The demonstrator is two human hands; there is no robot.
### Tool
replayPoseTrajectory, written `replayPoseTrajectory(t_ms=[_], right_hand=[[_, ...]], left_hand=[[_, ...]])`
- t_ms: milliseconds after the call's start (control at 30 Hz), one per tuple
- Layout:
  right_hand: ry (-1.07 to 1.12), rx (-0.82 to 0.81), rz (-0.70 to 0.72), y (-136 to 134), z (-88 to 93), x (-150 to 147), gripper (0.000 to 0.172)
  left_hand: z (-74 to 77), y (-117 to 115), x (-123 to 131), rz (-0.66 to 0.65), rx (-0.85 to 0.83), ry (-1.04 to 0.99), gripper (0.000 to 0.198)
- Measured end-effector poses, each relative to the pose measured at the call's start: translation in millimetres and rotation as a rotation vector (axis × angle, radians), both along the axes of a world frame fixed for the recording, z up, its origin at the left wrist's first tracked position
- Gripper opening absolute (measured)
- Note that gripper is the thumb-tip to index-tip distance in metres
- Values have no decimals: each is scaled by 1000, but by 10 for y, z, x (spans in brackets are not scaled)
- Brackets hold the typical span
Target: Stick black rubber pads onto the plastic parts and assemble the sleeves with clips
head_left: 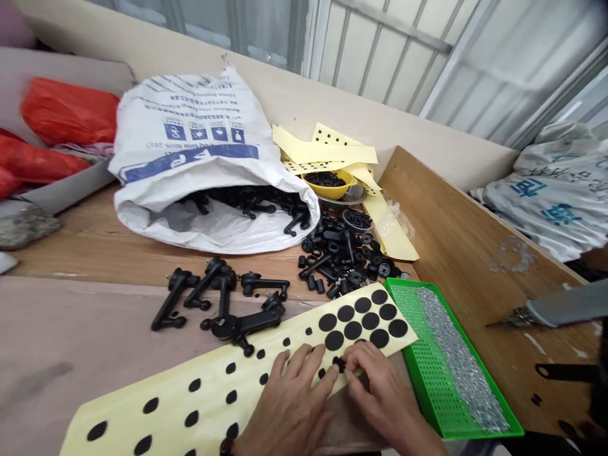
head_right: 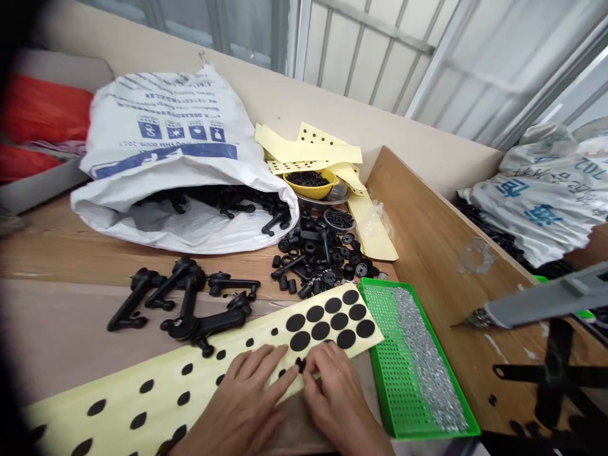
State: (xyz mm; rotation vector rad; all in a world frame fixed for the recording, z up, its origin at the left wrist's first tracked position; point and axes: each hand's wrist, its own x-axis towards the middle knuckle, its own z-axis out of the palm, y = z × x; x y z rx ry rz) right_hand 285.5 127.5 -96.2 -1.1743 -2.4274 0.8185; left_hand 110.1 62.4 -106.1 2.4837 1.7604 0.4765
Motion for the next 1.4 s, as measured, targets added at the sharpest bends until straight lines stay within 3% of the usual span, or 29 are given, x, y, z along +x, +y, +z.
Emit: replayPoseTrajectory(t_ms=[67,167,233,300,467,633,733,867,1000,1100,1400], right_hand=[[-3,-72,12,14,39,33,13],[36,-172,40,46,93,75,15],[83,-225,36,69,122,92,16],[151,-272,29,88,153,105,15],[375,-437,-24,90,238,115,17],[518,-525,-73,81,247,71,20],[540,-551,-79,96,222,36,22],[551,-573,-79,104,193,-11,20],[571,-563,-31,96,167,-27,17],[585,-570,-16,95,151,-15,17],[616,-572,-5,104,69,-62,18]], left_hand=[[22,-43,-267,85,147,-15,42],[37,-90,-735,330,361,13,47],[21,-86,-981,445,392,24,49],[-2,-52,-1113,456,359,51,47],[54,42,-1077,385,279,197,21],[214,-18,-1028,274,374,208,33],[257,-86,-977,305,406,211,28],[221,-83,-853,390,338,227,38],[97,-34,-905,577,235,5,39],[22,-35,-1056,645,185,-82,38],[42,-6,-1200,560,180,56,36]])
